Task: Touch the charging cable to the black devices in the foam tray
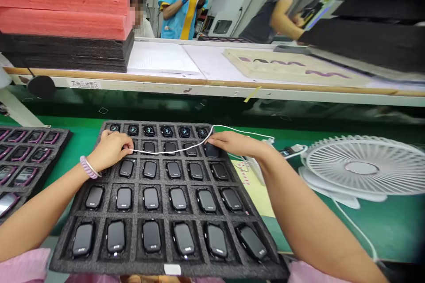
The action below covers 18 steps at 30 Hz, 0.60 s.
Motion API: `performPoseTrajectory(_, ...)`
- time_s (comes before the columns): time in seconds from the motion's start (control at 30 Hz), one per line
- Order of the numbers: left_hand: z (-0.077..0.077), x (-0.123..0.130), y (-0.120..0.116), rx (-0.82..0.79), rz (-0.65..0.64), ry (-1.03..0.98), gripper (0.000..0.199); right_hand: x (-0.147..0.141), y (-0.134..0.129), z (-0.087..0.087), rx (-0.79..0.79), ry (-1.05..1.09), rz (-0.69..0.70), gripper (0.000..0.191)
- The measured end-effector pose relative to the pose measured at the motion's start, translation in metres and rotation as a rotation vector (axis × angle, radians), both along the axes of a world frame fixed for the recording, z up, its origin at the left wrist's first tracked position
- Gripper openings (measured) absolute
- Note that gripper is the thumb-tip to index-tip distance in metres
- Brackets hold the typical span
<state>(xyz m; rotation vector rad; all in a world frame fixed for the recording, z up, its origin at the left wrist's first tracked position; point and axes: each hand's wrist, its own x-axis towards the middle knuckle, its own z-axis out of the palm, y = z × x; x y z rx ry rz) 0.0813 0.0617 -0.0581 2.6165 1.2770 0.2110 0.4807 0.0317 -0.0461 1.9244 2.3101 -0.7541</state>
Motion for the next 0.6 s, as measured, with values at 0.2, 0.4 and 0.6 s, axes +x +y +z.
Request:
performPoseTrajectory(0.2, 0.007, 0.003, 0.012, 0.220, -0.156, 0.194, 0.025, -0.002, 0.000, 0.000, 0.019, 0.046, 0.005, 0.052)
performPoseTrajectory(0.4, 0.019, -0.006, 0.042, -0.180, -0.010, -0.099, 0.047, 0.003, -0.006, -0.002, 0.026, 0.125, 0.020, 0.054)
performPoseTrajectory(0.6, 0.005, -0.006, 0.047, -0.367, 0.004, -0.241, 0.070, 0.005, -0.031, -0.006, 0.267, 0.215, 0.016, 0.036)
